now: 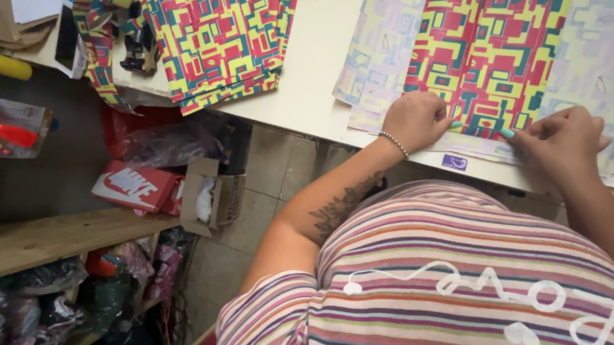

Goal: The person folds a piece of colorful patterned fabric on a white table. They use a handheld pressing tool to smooth the fabric and secure the folds, repeating the process for multiple pieces.

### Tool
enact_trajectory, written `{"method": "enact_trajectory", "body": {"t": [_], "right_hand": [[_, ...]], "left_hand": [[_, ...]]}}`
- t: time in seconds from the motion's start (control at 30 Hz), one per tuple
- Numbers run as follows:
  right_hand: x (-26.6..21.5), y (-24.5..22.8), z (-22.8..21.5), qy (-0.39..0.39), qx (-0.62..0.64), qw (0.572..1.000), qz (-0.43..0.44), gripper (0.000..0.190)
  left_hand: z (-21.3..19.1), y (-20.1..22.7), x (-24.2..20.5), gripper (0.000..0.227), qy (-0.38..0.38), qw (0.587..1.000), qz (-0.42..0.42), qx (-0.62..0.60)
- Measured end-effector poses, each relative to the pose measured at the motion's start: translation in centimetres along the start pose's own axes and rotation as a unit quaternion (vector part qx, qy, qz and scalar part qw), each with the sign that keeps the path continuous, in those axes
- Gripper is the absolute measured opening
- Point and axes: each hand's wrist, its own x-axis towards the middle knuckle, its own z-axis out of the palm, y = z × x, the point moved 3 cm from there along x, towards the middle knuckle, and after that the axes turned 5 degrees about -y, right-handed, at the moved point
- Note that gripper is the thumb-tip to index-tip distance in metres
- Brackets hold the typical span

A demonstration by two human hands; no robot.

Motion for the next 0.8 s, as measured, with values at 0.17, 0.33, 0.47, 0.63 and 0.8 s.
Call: {"method": "enact_trajectory", "body": {"t": [0.17, 0.33, 0.47, 0.63, 0.8], "right_hand": [[-0.3, -1.4, -1.3, 0.013, -0.047, 0.999, 0.009, 0.032], [-3.3, -6.9, -1.4, 0.115, -0.065, 0.956, -0.262, 0.027], [-6.0, -7.5, 4.2, 0.134, -0.121, 0.881, -0.436, 0.032], [-5.8, -6.9, 4.0, 0.089, -0.159, 0.904, -0.386, 0.039], [-6.5, -8.4, 2.5, 0.093, -0.119, 0.911, -0.383, 0.035]], "left_hand": [[0.1, 0.0, 0.5, 0.033, -0.013, 0.998, -0.053, 0.024], [0.4, -0.1, 0.6, 0.027, -0.004, 0.998, -0.059, 0.038], [0.5, -0.1, 0.7, 0.03, -0.01, 0.998, -0.058, 0.035], [-1.2, 0.2, -0.2, 0.034, 0.007, 1.0, -0.02, -0.017], [-2.7, -2.2, -2.2, 0.03, 0.094, 0.994, 0.051, -0.023]]}}
